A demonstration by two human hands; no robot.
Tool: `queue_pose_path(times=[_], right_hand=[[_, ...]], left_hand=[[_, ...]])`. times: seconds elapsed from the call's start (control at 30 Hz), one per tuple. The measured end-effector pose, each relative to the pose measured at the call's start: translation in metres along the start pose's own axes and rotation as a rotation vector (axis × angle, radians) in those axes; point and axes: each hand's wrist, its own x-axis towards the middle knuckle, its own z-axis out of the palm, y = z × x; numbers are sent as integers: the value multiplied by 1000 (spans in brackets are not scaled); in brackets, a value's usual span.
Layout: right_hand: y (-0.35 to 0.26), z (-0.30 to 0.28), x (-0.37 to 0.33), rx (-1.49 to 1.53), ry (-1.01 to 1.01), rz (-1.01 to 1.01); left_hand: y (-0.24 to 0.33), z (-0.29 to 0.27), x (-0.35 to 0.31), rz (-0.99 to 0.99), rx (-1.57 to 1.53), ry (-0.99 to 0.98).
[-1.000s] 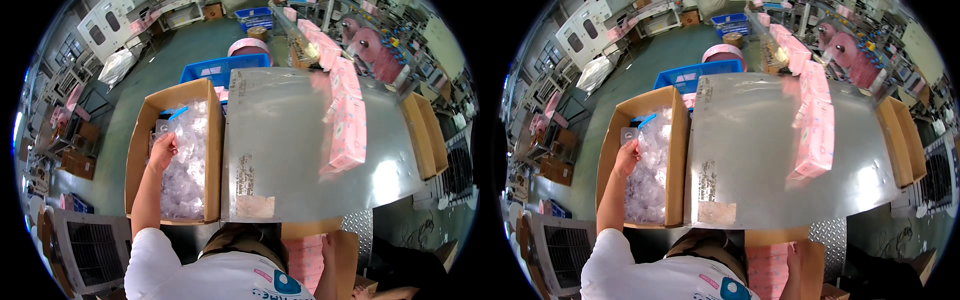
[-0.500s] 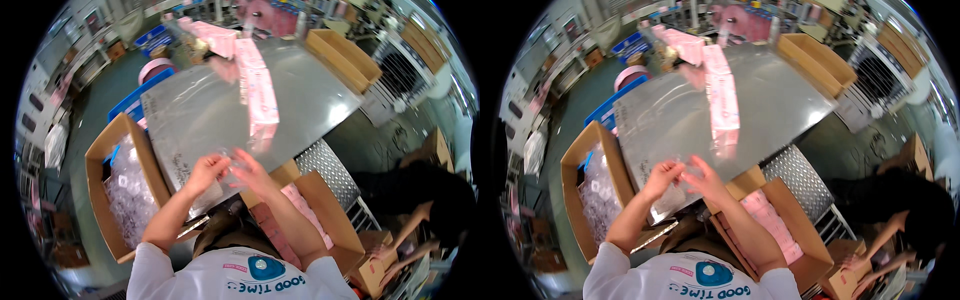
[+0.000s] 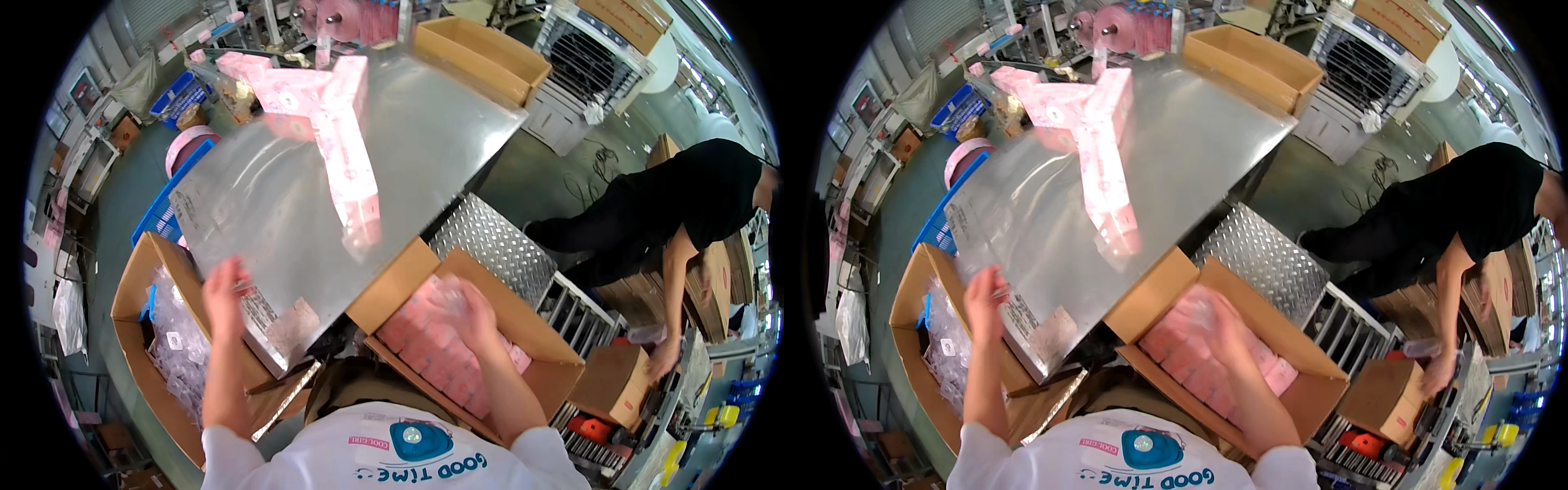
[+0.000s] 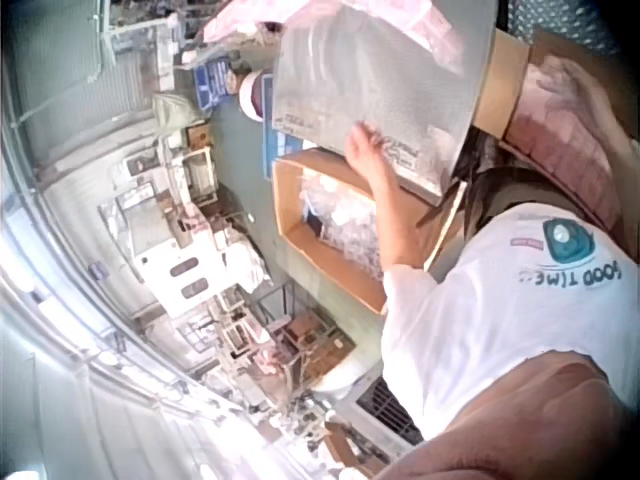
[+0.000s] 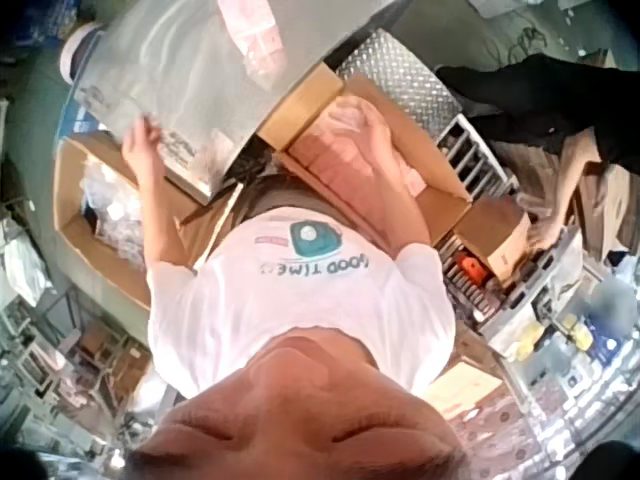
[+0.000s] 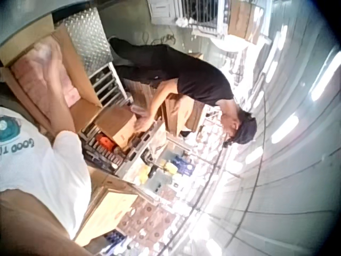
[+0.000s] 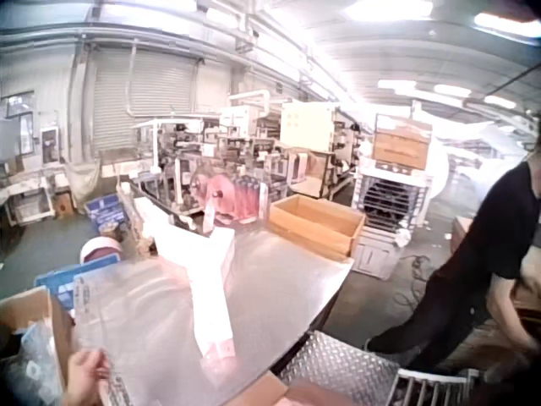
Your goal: The person picks up groups of pink packaged products from a table, places them into cardboard boxes, and then moves the filled boxes onto a conveyor belt for sealing.
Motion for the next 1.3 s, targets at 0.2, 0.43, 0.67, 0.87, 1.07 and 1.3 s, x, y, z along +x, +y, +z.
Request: queue_pose_path(times=[0.2, 0.43, 0.67, 0.87, 1.07, 1.3], right_hand=[[85, -157, -77, -1873, -259, 334], [-47, 13, 131, -1087, -215, -26], [-136, 172, 403, -1433, 67, -666], [-131, 189, 506, -1756, 498, -110], [-149, 167, 480, -1822, 357, -60], [-85, 128, 277, -1903, 141, 1]], left_hand=[[-58, -388, 10, -87, 1250, 388], [-31, -280, 129, 45, 1356, 100], [25, 63, 347, 432, 975, -262], [33, 272, 366, 277, 1037, -407], [9, 226, 445, 577, 1039, -587], [-15, 97, 257, 975, 1149, -637]])
